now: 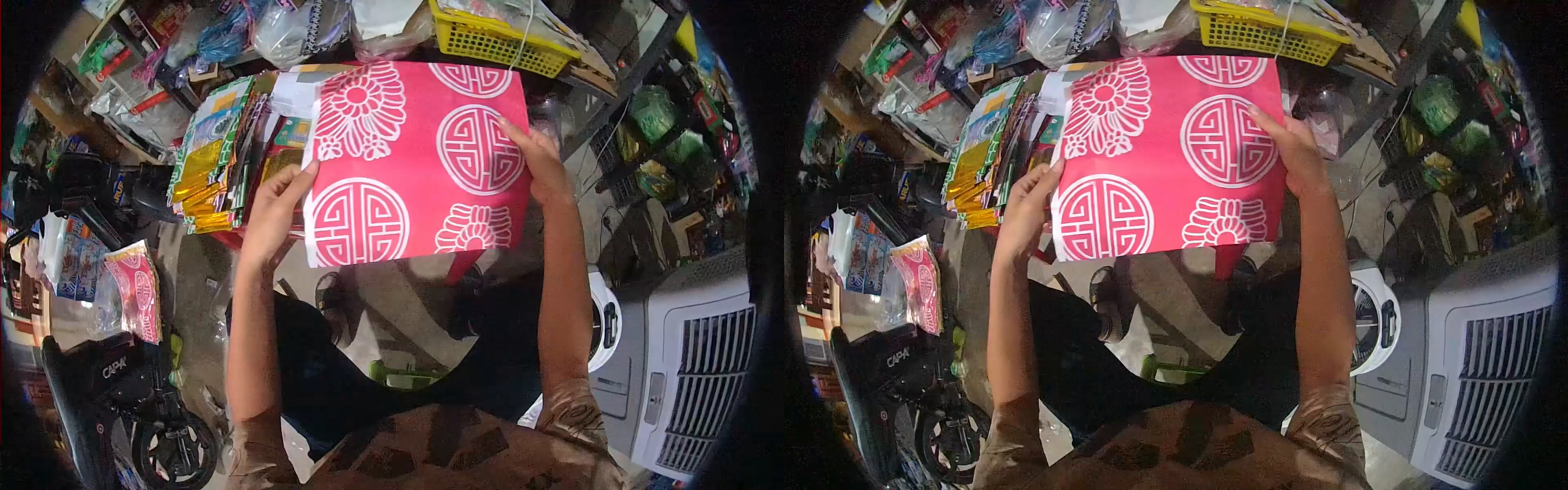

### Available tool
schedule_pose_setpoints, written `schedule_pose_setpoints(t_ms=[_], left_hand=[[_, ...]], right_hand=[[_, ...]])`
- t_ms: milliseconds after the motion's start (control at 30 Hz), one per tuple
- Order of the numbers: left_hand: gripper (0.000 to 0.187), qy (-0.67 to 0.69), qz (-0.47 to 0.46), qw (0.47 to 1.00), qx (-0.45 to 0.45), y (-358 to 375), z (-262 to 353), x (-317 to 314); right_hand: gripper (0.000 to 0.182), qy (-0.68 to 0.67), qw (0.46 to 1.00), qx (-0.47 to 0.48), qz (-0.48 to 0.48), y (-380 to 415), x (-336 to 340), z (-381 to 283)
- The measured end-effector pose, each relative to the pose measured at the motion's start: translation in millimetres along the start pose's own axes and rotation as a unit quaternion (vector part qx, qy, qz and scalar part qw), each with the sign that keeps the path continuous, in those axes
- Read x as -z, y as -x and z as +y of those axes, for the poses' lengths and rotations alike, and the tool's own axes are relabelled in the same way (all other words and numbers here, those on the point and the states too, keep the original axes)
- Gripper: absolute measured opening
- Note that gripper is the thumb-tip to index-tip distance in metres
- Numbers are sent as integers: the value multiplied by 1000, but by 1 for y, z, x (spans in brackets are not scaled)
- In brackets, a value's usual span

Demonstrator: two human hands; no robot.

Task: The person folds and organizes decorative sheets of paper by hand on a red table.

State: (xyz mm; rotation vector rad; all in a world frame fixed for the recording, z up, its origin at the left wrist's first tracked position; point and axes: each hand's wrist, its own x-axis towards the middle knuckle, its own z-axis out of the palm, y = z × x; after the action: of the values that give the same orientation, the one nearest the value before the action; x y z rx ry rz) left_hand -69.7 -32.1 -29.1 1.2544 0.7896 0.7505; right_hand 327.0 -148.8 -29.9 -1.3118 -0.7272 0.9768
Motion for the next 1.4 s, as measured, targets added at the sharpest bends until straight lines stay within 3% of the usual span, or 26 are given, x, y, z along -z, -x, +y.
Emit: schedule_pose_setpoints(t_ms=[67, 200, 400, 500, 600, 800, 900, 933, 1033, 1067, 1167, 1300, 1400], left_hand=[[28, 56, 0, 998, 9, -4, -9, -7], [38, 22, -25, 999, 27, 3, -21, -10], [36, 27, -53, 998, 17, 13, -16, -9], [42, 39, -68, 997, 17, 12, -19, -4], [53, 67, -50, 996, -4, 15, -13, -12], [75, 79, 38, 995, -37, 21, -4, -12], [75, 148, 45, 985, -74, 21, 7, 1], [75, 163, 33, 983, -76, 20, 6, 7], [64, 62, 104, 992, -34, 18, 0, 9], [65, 34, 116, 992, -25, 20, 0, 7], [72, 50, 38, 998, 31, 12, -16, 23], [71, 1, 52, 998, 24, 17, -9, 10], [71, -16, 29, 999, -40, 16, -19, -1]], right_hand=[[36, 0, 1000, -6, 13, -4, 2, 1], [42, 0, 999, -14, 37, -10, 9, 8], [76, 210, 966, 112, 104, -1, -6, 17], [82, 311, 931, 158, 109, 4, -16, 19], [81, 277, 937, 196, 86, 14, -24, 11], [48, 123, 981, 141, 60, 14, -7, -11], [39, -90, 985, 150, 10, 28, -17, -26], [37, -73, 981, 177, 22, 28, -18, -26], [34, 23, 987, 143, 71, 24, -6, -13], [36, 23, 994, 100, 37, 11, 19, 2], [42, 79, 990, 113, 0, 18, 14, 5], [42, 152, 984, 88, 14, 36, 19, 5], [38, 287, 938, 192, 29, 32, 18, 32]])
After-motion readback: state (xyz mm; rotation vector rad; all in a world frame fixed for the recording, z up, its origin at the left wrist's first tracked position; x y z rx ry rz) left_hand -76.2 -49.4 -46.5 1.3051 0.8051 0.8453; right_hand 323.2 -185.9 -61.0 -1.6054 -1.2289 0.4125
